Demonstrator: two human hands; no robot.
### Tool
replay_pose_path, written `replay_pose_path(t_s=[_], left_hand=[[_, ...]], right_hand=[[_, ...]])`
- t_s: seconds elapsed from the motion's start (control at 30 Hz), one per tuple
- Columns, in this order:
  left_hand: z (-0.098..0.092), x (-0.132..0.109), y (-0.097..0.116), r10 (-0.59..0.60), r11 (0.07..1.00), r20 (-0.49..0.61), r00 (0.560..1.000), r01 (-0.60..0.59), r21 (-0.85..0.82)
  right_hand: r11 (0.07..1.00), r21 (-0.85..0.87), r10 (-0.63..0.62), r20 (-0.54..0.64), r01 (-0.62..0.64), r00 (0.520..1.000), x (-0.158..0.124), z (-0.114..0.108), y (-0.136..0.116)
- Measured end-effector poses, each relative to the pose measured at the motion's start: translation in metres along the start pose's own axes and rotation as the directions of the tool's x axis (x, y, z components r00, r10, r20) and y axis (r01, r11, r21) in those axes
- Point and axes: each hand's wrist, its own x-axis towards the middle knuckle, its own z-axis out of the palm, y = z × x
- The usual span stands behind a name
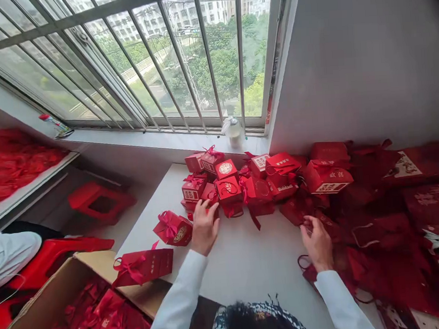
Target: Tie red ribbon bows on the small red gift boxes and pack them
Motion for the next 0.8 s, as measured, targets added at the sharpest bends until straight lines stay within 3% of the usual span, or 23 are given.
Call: replay_pose_path(t_s=[0.07, 0.17, 0.27, 0.37, 0.43, 0.5, 0.6, 0.7, 0.8], left_hand=[[-0.018, -0.024, -0.072, -0.208, 0.974, 0.01, 0.978, 0.206, 0.096], [-0.033, -0.042, -0.142, -0.376, 0.915, 0.058, 0.925, 0.36, 0.183], [-0.025, -0.04, -0.168, -0.406, 0.902, 0.123, 0.906, 0.376, 0.21], [-0.005, -0.028, -0.174, -0.405, 0.907, 0.198, 0.893, 0.365, 0.211], [0.006, -0.023, -0.176, -0.401, 0.911, 0.24, 0.884, 0.358, 0.203], [0.013, -0.023, -0.178, -0.4, 0.913, 0.253, 0.881, 0.357, 0.198], [0.018, -0.035, -0.179, -0.378, 0.92, 0.227, 0.898, 0.336, 0.201], [0.025, -0.052, -0.168, -0.3, 0.943, 0.192, 0.934, 0.26, 0.21], [0.034, -0.063, -0.133, -0.126, 0.977, 0.179, 0.976, 0.09, 0.195]], right_hand=[[0.981, 0.087, -0.186, 0.198, 0.172, 0.962, -0.027, 0.03, -0.04], [0.896, 0.212, -0.445, 0.406, 0.391, 0.798, -0.041, 0.083, -0.114], [0.833, 0.239, -0.546, 0.498, 0.499, 0.674, -0.028, 0.139, -0.184], [0.828, 0.188, -0.536, 0.545, 0.528, 0.645, -0.006, 0.187, -0.233], [0.833, 0.155, -0.514, 0.572, 0.532, 0.639, 0.004, 0.208, -0.248], [0.841, 0.123, -0.487, 0.595, 0.527, 0.639, 0.006, 0.217, -0.25], [0.864, 0.081, -0.436, 0.616, 0.497, 0.656, -0.005, 0.207, -0.227], [0.911, 0.029, -0.344, 0.606, 0.412, 0.717, -0.027, 0.171, -0.184], [0.961, -0.02, -0.225, 0.525, 0.277, 0.821, -0.048, 0.111, -0.133]])
